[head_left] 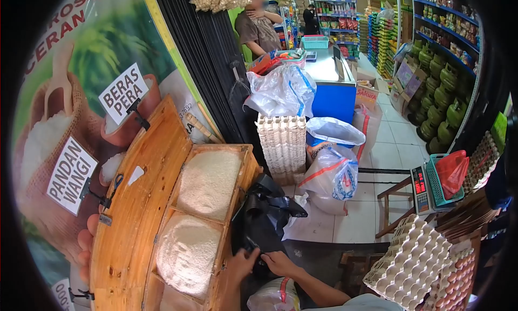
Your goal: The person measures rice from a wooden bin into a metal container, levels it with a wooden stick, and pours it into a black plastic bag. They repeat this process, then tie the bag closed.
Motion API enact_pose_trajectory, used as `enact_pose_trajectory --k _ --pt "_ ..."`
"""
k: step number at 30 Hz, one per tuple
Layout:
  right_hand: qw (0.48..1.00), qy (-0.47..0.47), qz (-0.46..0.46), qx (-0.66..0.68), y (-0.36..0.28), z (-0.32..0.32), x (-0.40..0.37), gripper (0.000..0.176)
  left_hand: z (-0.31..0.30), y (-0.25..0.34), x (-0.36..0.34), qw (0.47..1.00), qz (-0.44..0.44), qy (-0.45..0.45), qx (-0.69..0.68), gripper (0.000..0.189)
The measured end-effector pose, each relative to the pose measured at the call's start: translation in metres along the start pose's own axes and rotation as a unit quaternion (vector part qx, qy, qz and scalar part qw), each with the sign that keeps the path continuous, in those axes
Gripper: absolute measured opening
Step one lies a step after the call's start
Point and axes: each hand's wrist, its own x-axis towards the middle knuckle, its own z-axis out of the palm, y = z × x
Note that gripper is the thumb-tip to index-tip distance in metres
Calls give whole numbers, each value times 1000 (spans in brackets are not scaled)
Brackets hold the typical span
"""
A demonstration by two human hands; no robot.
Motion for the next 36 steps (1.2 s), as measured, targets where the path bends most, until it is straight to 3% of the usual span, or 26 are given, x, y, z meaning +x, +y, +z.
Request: enact_pose_trajectory --k 1,3,5,6,8,9,10,11,13,15,16,17,18,20,22,24,25,26,27,29,31,32,33,34,35,36 --pt "1000 -9 -12 16 -3 -2 0 33 5 -7 -4 1000 2 2 -1 27" --pt "999 -20 -24 34 -3 2 -5 35 23 -31 -14 946 19 -95 -309 31" --pt "995 -62 -50 -57 12 11 -5 37 27 -39 -18 945 61 -59 -317 28" --pt "995 -65 -52 -61 15 12 -4 37 21 -33 -21 962 101 -15 -254 26" --pt "963 -153 159 153 21 10 1 40 17 -45 -27 970 137 29 -197 24" --pt "964 -155 161 148 30 6 5 40 15 -64 -18 973 168 123 -99 21" --pt "947 -130 169 240 40 -2 11 42 12 -82 -7 957 196 214 2 19" --pt "921 -102 176 331 42 -8 13 44 8 -100 6 957 196 215 -3 19" --pt "934 -106 174 292 28 -11 14 43 0 -127 13 952 76 101 -277 16" --pt "946 -108 172 255 15 7 9 42 5 -111 1 929 40 43 -366 15" --pt "978 -107 90 155 8 27 5 40 5 -98 -6 893 3 -14 -450 15" --pt "993 -104 7 53 3 45 0 38 7 -96 -5 892 1 -17 -451 15" --pt "993 -105 11 51 13 62 -2 38 12 -95 0 890 37 -48 -452 15" --pt "991 94 -92 12 35 89 -1 33 15 -90 10 882 94 -77 -455 15" --pt "989 106 15 106 36 83 -4 33 12 -76 3 903 139 -29 -405 14" --pt "940 83 125 306 21 72 -7 40 21 -66 0 925 216 84 -303 15" --pt "896 75 128 419 12 64 -11 42 28 -67 7 916 271 147 -255 16" --pt "894 45 93 435 24 60 -7 39 24 -63 2 919 261 144 -257 16" --pt "893 45 103 435 24 53 -10 39 20 -58 -7 918 312 158 -190 16" --pt "850 31 125 510 19 31 -8 36 20 -56 -9 908 362 167 -128 18" --pt "880 46 145 449 38 9 -2 36 15 -74 2 928 307 151 -148 22" --pt "906 57 160 389 53 -5 -1 36 10 -88 6 921 304 215 -111 23" --pt "970 158 53 178 96 -23 -1 33 3 -104 10 910 299 279 -72 25" --pt "966 248 -61 -43 133 -39 0 33 -9 -121 10 919 225 322 -42 27" --pt "934 354 50 -13 117 -55 -1 35 -17 -131 4 920 148 363 -9 29" --pt "879 450 159 18 88 -68 -3 39 -16 -130 -8 920 145 365 -10 29"
